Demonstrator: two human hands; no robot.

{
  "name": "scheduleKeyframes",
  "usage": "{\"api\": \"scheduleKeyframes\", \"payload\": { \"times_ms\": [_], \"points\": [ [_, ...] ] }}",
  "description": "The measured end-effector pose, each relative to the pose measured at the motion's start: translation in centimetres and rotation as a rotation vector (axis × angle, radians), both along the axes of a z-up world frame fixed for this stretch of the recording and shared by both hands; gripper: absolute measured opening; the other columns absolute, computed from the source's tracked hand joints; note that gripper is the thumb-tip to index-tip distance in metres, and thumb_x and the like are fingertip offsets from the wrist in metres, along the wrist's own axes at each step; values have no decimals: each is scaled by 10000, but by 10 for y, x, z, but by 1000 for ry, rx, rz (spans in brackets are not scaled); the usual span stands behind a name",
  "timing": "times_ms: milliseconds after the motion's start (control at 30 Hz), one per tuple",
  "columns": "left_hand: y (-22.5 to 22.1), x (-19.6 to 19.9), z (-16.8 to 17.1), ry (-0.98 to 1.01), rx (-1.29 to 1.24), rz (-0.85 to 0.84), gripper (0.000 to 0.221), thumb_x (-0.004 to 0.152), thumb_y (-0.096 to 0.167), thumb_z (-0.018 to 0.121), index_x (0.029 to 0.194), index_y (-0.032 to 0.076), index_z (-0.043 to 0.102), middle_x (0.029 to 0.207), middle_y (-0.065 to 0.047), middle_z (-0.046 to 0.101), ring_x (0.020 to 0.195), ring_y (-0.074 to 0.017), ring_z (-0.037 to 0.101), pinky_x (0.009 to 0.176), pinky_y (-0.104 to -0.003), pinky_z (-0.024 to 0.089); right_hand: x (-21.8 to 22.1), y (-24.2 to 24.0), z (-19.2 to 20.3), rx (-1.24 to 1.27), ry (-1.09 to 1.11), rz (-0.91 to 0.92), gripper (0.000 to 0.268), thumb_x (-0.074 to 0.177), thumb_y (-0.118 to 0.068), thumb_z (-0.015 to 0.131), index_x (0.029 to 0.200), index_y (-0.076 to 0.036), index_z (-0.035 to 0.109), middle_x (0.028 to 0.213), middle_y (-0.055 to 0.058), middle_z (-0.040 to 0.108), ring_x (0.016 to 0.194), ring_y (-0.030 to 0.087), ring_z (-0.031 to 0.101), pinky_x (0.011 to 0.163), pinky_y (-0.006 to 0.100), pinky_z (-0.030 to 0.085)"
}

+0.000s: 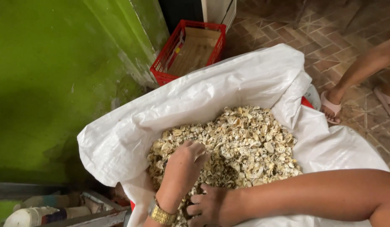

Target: Sifting through and sorting dried cocoons in a large white bag by hand.

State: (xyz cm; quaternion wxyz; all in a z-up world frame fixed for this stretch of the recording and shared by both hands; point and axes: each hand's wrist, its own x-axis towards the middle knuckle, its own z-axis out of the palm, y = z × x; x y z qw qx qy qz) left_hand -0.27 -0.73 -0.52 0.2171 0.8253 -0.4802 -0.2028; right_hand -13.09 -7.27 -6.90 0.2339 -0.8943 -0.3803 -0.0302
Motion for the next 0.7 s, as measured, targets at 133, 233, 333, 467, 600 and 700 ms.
{"api": "scheduleKeyframes", "payload": {
  "times_ms": [133,233,333,467,600,700],
  "points": [
    [12,0,-7,107,515,16,391,1071,302,519,768,107,670,702,15,639,583,-71,558,576,-198,511,4,-8,31,-430,356,-144,423,830,-56,732,1215,-158,590,1249,53,563,1159,296,485,1015,523,373],
    [16,-6,-23,90,718,-111,362,1014,357,594,758,115,679,686,14,634,575,-79,567,537,-197,496,0,-27,42,-315,467,-410,401,872,-26,682,1243,-166,624,1128,49,646,944,242,574,812,366,492],
    [14,-14,-45,-26,846,-204,402,919,468,685,968,70,651,871,-31,655,750,-123,635,674,-240,564,-6,-50,30,-274,595,-621,272,934,-169,659,1199,-122,621,931,90,719,681,209,714,657,357,617],
    [15,-21,-83,-121,831,-252,947,740,635,821,1277,-72,491,1145,-199,656,1005,-228,703,827,-297,631,-8,-69,39,-538,778,-821,478,945,-443,628,1228,-77,509,764,85,565,564,174,577,424,263,507],
    [5,-35,-70,-151,948,-363,1105,785,610,709,1431,-154,241,1157,-220,572,994,-257,627,881,-274,601,-7,-71,40,-639,713,-824,571,906,-580,626,1220,-114,527,1254,416,461,584,229,659,450,319,568],
    [-1,-42,-55,75,1063,-383,984,844,482,730,1460,-114,247,1259,-229,574,1092,-335,622,948,-339,589,-10,-75,32,-696,719,-812,524,937,-583,598,1178,-123,531,1339,467,365,467,164,557,373,276,473]
  ]
}}
